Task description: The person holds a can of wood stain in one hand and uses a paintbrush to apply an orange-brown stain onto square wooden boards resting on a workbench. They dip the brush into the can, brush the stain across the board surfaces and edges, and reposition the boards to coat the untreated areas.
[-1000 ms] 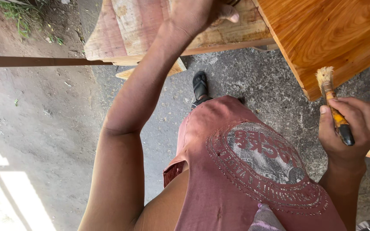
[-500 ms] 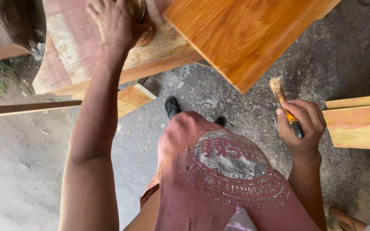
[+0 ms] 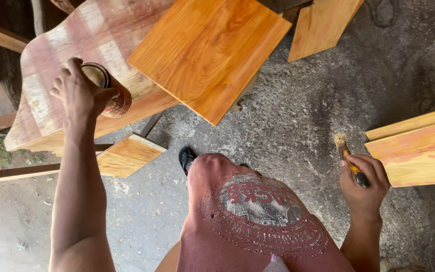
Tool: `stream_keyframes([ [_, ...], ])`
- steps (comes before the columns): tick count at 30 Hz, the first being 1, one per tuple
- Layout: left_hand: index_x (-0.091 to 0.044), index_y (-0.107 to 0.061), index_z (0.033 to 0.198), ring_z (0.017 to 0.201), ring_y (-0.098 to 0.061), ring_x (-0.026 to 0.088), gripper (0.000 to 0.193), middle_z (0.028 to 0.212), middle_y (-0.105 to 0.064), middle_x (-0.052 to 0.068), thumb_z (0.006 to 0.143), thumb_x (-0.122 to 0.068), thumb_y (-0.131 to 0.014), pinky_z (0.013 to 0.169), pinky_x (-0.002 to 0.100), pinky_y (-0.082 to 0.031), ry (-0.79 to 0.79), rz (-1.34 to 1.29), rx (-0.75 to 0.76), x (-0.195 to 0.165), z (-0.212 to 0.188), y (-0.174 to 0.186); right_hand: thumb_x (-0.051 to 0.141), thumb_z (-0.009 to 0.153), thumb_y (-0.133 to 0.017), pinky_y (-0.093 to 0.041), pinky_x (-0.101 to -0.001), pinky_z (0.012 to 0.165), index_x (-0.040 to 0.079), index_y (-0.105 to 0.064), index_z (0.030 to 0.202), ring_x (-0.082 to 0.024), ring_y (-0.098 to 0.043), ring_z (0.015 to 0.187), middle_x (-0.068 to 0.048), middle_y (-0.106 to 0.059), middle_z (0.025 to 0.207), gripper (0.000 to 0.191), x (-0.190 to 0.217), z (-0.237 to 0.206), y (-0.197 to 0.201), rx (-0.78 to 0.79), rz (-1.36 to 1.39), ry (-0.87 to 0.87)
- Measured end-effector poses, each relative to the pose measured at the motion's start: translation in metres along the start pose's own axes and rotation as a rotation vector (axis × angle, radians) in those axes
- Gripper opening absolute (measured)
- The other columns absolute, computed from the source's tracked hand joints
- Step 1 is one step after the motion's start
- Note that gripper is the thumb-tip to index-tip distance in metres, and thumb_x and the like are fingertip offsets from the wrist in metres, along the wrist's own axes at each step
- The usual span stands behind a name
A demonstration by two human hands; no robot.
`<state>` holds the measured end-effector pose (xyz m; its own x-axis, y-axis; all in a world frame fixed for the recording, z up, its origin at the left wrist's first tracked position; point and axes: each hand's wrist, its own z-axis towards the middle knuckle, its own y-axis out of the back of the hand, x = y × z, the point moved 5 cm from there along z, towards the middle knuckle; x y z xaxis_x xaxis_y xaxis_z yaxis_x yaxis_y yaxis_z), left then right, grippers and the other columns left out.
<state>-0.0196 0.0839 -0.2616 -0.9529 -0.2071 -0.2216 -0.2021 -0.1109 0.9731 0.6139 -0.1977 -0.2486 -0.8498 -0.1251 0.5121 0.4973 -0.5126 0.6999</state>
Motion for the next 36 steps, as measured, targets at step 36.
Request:
stream_keyframes([
  [36,-0.009,-0.052,0.136,0.120,-0.050,0.042,0.100,0.130,-0.055,0.021,0.052,-0.039,-0.097,0.103,0.053,-0.036,-0.720,-0.317,0.032,-0.602,0.122,-0.065,0.001,0.083,-0.082,-0.052,-0.0333,0.074,0.007,-0.074,0.106,-0.021,-0.064,0.085,-0.008,-0.064,0.097,0.025,-0.282,0.302,-0.037,-0.046,0.078,-0.052],
])
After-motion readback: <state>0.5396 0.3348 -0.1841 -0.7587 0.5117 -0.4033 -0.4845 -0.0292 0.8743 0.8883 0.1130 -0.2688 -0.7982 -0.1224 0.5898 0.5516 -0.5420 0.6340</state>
